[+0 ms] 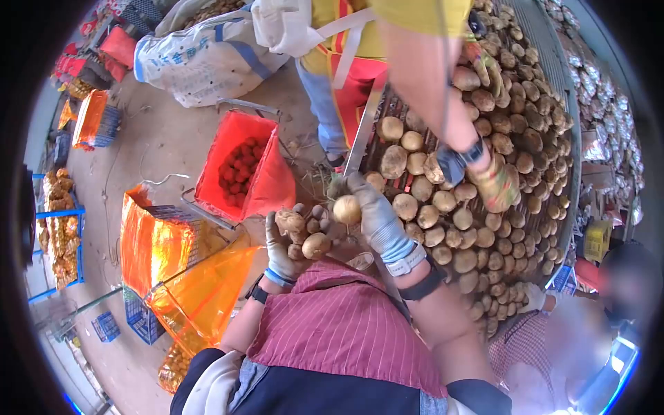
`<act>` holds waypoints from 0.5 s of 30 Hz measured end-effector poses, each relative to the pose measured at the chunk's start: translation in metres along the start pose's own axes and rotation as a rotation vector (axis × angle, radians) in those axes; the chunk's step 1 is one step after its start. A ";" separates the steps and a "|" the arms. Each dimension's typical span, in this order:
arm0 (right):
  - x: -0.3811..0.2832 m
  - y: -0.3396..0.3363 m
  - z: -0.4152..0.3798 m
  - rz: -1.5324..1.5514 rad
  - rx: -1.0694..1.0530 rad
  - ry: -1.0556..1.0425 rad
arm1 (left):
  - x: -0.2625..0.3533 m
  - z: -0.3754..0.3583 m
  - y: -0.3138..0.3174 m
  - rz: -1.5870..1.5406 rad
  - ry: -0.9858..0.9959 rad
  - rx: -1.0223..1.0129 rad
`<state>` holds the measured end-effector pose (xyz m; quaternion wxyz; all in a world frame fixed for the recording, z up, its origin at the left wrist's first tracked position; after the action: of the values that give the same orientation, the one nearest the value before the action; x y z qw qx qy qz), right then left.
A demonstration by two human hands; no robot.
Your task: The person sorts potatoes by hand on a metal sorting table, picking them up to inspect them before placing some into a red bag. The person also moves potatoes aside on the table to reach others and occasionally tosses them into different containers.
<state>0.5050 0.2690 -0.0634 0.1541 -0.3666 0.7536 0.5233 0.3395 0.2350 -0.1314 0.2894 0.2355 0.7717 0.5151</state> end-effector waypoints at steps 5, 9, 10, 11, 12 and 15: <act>-0.005 -0.006 -0.004 0.147 0.089 0.017 | 0.002 -0.002 0.009 -0.035 0.025 0.003; 0.004 -0.014 0.000 0.248 0.136 0.067 | 0.002 -0.006 0.011 -0.089 0.028 0.014; 0.006 -0.019 0.001 0.249 0.132 0.068 | 0.002 -0.008 0.009 -0.087 0.031 0.014; 0.006 -0.021 0.001 0.281 -0.006 0.105 | 0.004 -0.009 0.003 -0.044 0.039 0.036; 0.007 -0.021 0.000 0.312 -0.143 0.142 | 0.005 -0.011 0.000 -0.004 0.048 0.058; 0.013 -0.025 -0.002 0.518 -0.043 0.267 | 0.003 -0.017 -0.004 -0.006 0.075 0.102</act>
<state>0.5138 0.2577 -0.0874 -0.0931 -0.2310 0.8244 0.5082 0.3258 0.2244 -0.1311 0.2495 0.2281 0.8079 0.4828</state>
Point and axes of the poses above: each hand's wrist, its own z-axis towards the middle knuckle, its own y-axis out of the palm, x = y × z, the point moved 3 cm from there along z, towards the middle knuckle, and after that the axes turned 5 degrees about -y, right-handed, at the moved point
